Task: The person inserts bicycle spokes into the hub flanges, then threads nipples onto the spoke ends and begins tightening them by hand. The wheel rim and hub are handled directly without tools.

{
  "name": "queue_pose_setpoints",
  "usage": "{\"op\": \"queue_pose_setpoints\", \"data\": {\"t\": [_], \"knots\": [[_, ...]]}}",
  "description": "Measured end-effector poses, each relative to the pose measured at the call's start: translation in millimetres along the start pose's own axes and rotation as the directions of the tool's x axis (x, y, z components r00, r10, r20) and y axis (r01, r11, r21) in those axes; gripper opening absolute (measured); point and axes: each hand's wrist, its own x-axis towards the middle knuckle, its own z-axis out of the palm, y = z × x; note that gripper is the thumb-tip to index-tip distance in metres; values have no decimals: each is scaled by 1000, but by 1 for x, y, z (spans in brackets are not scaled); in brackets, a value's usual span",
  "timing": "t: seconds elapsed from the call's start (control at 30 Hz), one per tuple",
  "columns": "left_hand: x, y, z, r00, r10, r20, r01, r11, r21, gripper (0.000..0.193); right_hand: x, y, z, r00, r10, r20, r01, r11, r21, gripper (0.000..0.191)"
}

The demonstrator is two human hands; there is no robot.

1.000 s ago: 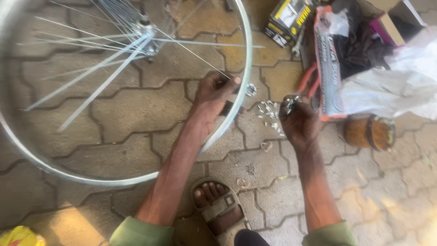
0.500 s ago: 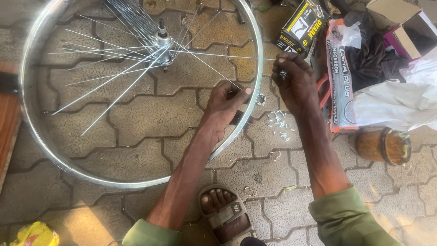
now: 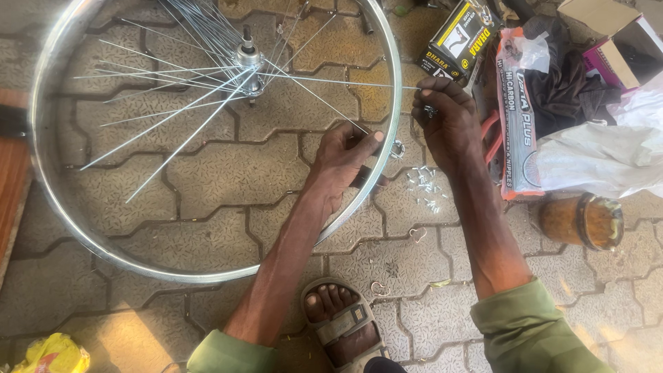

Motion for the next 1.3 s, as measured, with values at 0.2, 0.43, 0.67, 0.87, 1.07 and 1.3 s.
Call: {"op": "queue_pose_setpoints", "data": {"t": [0.2, 0.43, 0.67, 0.87, 1.07, 1.3], "knots": [[2, -2, 0, 1000, 14, 2, -14, 1000, -27, 37, 0, 1, 0, 999, -21, -30, 22, 1000, 16, 11], [-1, -3, -1, 1000, 27, 10, -27, 999, -28, 37, 0, 0, 1, 1000, -25, -7, 25, 999, -41, 10], [-5, 7, 0, 999, -32, -8, 32, 999, -26, 39, 0, -17, 20, 992, -121, 36, 115, 741, -662, 28], [-8, 9, 2, 1000, -29, -9, 29, 999, -41, 38, -3, -23, 27, 997, -42, -58, -3, 784, -621, 39], [-5, 7, 2, 1000, -21, -1, 21, 1000, -11, 36, 5, -12, 20, 993, -119, 20, 106, 790, -604, 28], [-5, 6, 1, 999, -31, -8, 31, 999, -15, 37, 9, -12, 12, 950, -166, 265, 301, 712, -634, 27]]}}
